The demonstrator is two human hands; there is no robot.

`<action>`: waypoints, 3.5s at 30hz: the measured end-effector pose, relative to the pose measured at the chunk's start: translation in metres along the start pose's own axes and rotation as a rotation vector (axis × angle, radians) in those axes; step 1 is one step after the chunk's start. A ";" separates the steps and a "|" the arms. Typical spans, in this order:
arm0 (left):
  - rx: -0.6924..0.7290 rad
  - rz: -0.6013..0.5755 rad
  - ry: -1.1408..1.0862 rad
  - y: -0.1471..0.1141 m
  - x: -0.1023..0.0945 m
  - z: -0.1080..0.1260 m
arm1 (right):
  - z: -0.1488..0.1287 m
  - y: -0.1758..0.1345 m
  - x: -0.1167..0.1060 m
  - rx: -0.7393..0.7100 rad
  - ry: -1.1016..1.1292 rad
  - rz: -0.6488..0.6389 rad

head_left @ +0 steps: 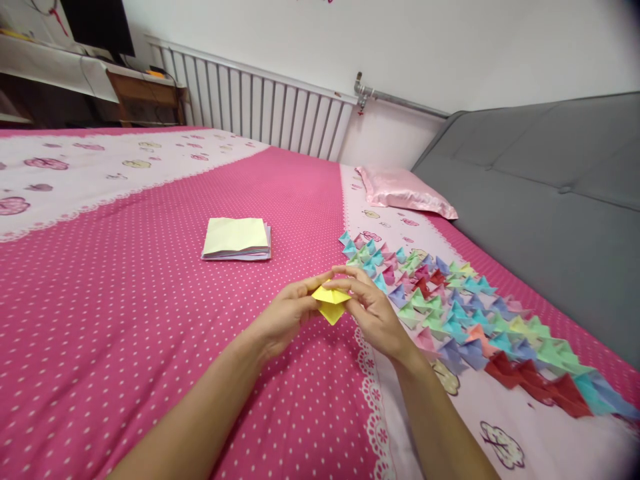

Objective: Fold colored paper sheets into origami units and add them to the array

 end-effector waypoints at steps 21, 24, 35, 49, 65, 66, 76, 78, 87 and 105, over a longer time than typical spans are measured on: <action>0.233 -0.038 0.233 0.008 -0.004 -0.011 | 0.006 0.001 0.009 0.098 -0.035 0.141; 0.231 -0.029 0.278 0.008 -0.005 -0.012 | 0.008 0.001 0.009 0.147 0.041 0.163; 0.346 0.022 0.358 0.007 -0.006 -0.009 | 0.009 -0.001 0.013 0.267 0.199 0.102; -0.052 -0.096 0.525 0.005 -0.007 -0.014 | 0.003 -0.003 0.013 0.294 0.333 0.207; -0.128 -0.214 0.428 0.000 -0.005 -0.013 | 0.013 -0.004 0.017 0.385 0.418 0.354; -0.131 -0.218 0.434 -0.001 -0.005 -0.013 | 0.013 -0.004 0.017 0.378 0.409 0.362; -0.072 -0.255 0.486 0.000 -0.006 -0.014 | 0.014 -0.003 0.015 0.366 0.351 0.319; -0.028 -0.260 0.499 0.001 -0.006 -0.012 | 0.013 -0.003 0.012 0.342 0.311 0.286; -0.045 -0.093 0.340 0.004 -0.011 -0.010 | 0.005 0.001 0.007 0.120 0.054 0.113; -0.025 0.299 -0.009 0.003 -0.014 0.000 | -0.006 -0.002 -0.003 -0.034 -0.037 -0.037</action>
Point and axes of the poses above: each hand's wrist, its own y-axis towards the middle knuckle, its own x-axis out of the palm, z = x × y, the point moved 2 cm from there along y, towards the middle knuckle, and after that the axes turned 6 degrees about -y, right-handed, at the moved point
